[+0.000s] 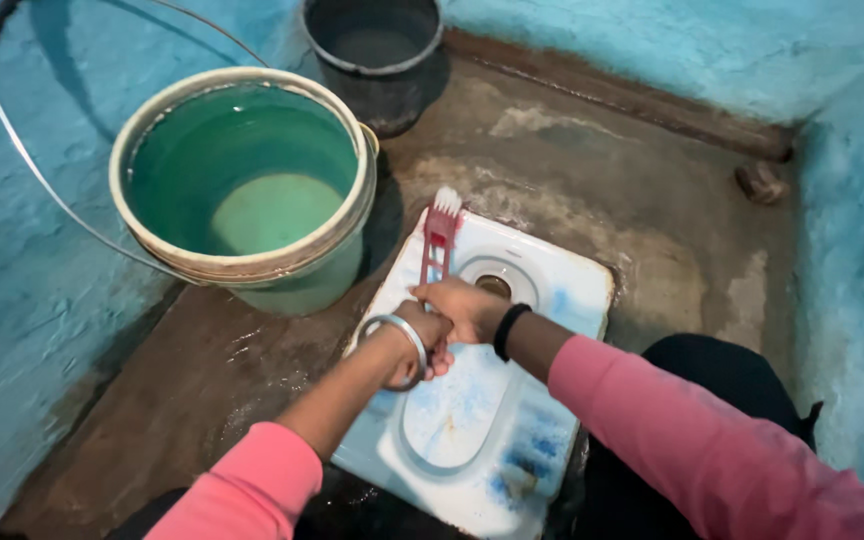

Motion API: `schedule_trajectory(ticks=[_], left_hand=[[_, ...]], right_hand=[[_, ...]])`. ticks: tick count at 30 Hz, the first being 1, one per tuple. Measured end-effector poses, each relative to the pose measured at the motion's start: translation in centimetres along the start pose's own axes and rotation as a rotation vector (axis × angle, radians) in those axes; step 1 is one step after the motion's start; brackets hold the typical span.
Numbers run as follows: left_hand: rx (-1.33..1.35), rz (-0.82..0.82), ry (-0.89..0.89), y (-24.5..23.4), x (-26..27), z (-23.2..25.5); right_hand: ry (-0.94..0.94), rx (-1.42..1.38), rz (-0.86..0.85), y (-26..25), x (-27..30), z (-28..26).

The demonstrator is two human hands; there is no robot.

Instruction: The person scrubs a squat toilet with a red long-handled brush, repeatedly brushing the basin and surrounding floor area. Water is visible in a nearby bucket, and the person occasionally dips the brush into the toilet bowl.

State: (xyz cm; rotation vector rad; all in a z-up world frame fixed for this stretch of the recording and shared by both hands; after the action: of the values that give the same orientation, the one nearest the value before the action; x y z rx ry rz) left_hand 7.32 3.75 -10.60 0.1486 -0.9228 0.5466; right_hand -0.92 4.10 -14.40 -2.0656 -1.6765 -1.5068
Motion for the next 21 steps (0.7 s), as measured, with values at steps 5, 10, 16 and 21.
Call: schedule_trajectory(ticks=[5,10,16,21], left_hand=[[-0.173,-0.072,-0.065,0.6,2.4,-2.0],[-0.214,-0.164,0.038,-0.7,-0.3,-0.3],[-0.278,-0.108,-0.015,0.6,-2.2,0.0],[-0.269,-0.070,-0.025,-0.8,0.0,-1.8]], right_hand=[[0.157,-0.084,-0.093,-0.4,0.0,3.7],[0.002,-0.094,-0.049,-1.8,-3.0,0.9],[0.092,0.047,-0.030,-2.2,-2.2,1.5],[0.093,-0.133,-0.104,-0.2,-1.4,2.4]])
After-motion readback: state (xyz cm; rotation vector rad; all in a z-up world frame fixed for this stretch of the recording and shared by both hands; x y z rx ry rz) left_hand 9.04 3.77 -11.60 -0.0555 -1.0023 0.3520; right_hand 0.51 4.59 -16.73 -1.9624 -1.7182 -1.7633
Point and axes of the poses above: each hand's wrist, its own x-axis away from the middle knuckle, its own y-axis out of the palm, z = x × y, the point moved 7 cm from there along -x, towards the middle knuckle, and after that the axes turned 13 degrees about -x, right-handed, at the moved point
